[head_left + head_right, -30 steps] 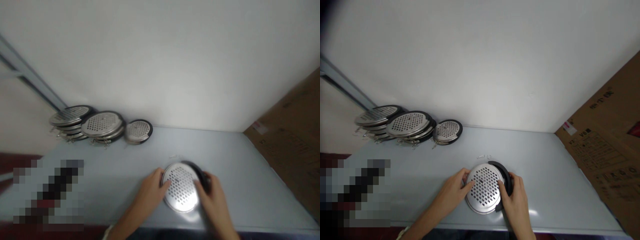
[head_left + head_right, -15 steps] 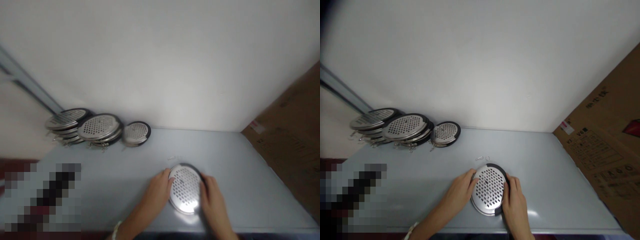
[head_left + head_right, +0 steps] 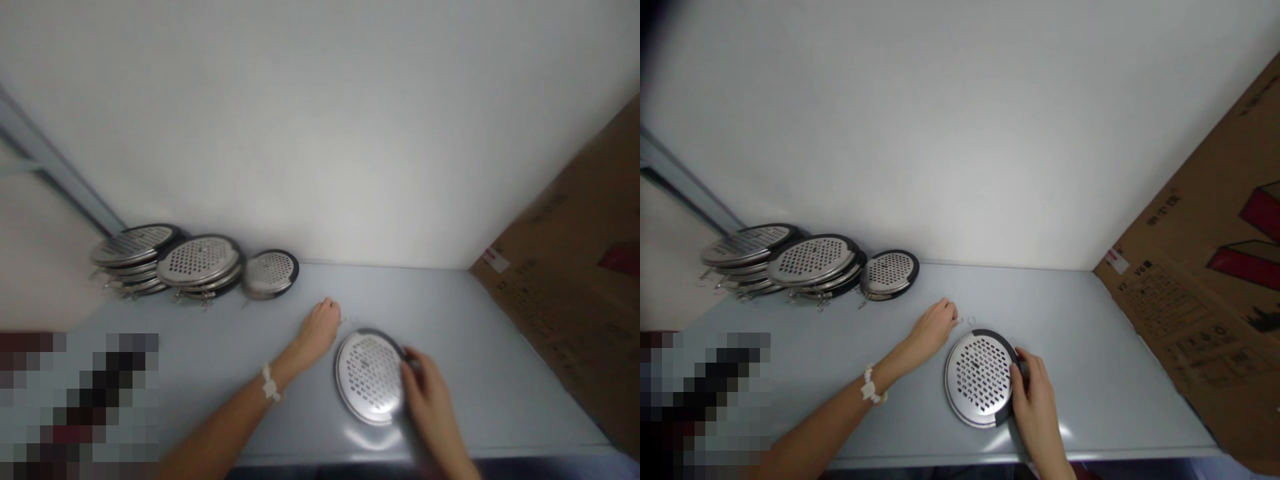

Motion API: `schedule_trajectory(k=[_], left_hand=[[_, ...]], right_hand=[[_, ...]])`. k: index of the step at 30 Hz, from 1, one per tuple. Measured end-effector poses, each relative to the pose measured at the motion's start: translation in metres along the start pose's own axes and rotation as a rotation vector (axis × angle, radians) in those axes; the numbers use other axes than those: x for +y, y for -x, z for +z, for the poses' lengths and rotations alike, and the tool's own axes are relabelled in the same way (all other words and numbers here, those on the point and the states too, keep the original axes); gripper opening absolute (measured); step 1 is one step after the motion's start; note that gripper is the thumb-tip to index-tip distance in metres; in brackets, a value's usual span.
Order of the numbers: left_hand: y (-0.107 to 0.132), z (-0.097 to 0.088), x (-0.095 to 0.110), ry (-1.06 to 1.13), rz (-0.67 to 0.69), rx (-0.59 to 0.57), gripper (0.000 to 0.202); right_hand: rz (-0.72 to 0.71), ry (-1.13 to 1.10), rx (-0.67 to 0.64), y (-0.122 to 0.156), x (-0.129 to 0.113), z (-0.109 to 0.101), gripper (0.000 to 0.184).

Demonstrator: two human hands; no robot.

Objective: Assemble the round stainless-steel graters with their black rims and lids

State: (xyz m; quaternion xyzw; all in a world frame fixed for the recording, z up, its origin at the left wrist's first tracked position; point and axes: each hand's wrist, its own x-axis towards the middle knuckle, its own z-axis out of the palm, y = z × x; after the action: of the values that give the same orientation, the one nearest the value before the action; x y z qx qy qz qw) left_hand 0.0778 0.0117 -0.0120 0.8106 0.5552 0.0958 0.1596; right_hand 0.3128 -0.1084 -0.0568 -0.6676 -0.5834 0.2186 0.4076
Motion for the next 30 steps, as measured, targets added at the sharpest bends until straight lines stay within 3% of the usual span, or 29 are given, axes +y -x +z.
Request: schedule_trajectory(k=[3, 6, 12, 19, 23, 27, 30], left_hand=[[0.001, 0.002, -0.005, 0.011, 0.013, -0.037, 0.015], [0.006, 0.001, -0.007, 0.03, 0.03, -0.052, 0.013], [0.013, 0.002, -0.005, 0.096, 0.048, 0.029, 0.019], [-0.016, 0.005, 0.008, 0.121, 0.302, 0.047, 0.034], [-0.029, 0.008, 0.01, 0.115, 0.432, 0.025, 0.029], [-0.024, 0.012, -0.005, 0.141, 0.483, 0.069, 0.026], [-0.027, 0.016, -0.028, 0.185, 0.496, 0.113, 0.021]], right_hand=[[0.025, -0.001, 0.001, 0.0, 0.003, 0.0, 0.044], [-0.04, 0.009, -0.032, -0.004, 0.0, 0.001, 0.04], [-0.169, 0.028, -0.067, -0.008, -0.007, 0.002, 0.033], [-0.183, 0.071, -0.077, -0.001, -0.004, -0.015, 0.034], [-0.255, 0.185, -0.114, 0.02, 0.005, -0.026, 0.052], [-0.427, 0.314, -0.15, 0.041, 0.024, -0.012, 0.085], [-0.455, 0.482, -0.019, 0.043, 0.034, 0.009, 0.054]])
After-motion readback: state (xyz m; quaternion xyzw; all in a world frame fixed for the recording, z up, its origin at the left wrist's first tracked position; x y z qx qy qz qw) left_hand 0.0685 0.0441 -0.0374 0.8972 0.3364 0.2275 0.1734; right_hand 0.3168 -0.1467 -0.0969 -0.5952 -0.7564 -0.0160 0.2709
